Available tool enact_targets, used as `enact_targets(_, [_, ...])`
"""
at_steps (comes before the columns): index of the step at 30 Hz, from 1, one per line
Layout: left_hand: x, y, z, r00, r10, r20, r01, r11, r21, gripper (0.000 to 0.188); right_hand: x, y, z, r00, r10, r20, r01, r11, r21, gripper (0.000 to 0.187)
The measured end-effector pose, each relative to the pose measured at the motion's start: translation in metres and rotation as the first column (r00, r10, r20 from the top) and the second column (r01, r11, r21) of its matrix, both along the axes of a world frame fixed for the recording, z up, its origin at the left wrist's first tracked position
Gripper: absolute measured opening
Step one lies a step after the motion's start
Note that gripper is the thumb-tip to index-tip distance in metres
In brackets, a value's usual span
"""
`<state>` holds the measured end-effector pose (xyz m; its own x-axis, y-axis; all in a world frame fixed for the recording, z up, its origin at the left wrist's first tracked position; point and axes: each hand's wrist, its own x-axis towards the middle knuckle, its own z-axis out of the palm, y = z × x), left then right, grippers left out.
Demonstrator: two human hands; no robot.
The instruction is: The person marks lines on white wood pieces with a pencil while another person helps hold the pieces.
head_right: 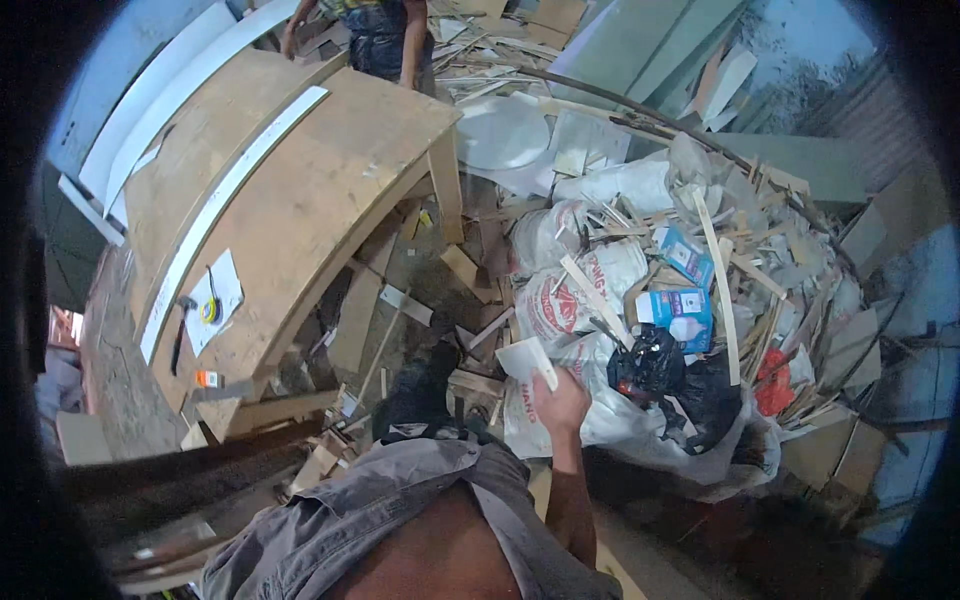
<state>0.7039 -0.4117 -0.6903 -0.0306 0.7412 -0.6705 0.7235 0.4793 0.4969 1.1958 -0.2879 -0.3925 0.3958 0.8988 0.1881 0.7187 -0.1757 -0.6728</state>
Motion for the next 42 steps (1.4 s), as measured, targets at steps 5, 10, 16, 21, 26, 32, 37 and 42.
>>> enact_targets(5, [0.016,0.131,-0.022,0.996,-0.066,0.055,0.065,0.997,0.03,0.027,0.018,0.065,-0.011,0.991,-0.111,-0.079,0.115,0.993,0.041,0.016])
enact_targets(10, [0.083,0.32,0.046,0.963,0.064,0.262,-0.041,0.995,-0.091,0.029,0.034,0.137,-0.011,0.985,-0.161,0.067,0.164,0.985,-0.043,0.021])
enact_targets(16, [0.047,0.453,0.127,0.938,0.042,0.345,-0.107,0.979,0.173,0.042,0.031,0.259,0.028,0.986,-0.165,-0.032,0.167,0.981,0.1,0.026])
enact_targets(21, [0.065,0.503,0.156,0.929,-0.042,0.368,-0.032,0.981,0.194,0.041,0.045,0.312,0.038,0.954,-0.262,-0.147,0.278,0.955,0.103,0.025])
enact_targets(26, [0.075,0.494,0.166,0.905,-0.077,0.419,0.016,0.989,0.148,0.037,0.058,0.368,0.033,0.945,-0.272,-0.184,0.311,0.919,0.242,0.023])
enact_targets(32, [0.128,0.538,0.204,0.963,-0.193,0.187,0.188,0.981,0.044,0.036,0.09,0.437,0.007,0.926,-0.278,-0.254,0.346,0.894,0.284,0.021])
enact_targets(37, [0.133,0.621,0.211,0.9,-0.416,0.133,0.362,0.88,0.308,0.032,0.095,0.513,-0.03,0.934,-0.2,-0.297,0.282,0.922,0.264,0.024])
enact_targets(42, [0.225,0.727,0.254,0.945,-0.306,0.112,0.287,0.944,0.161,0.032,0.123,0.56,-0.08,0.929,-0.208,-0.305,0.266,0.95,0.163,0.023])
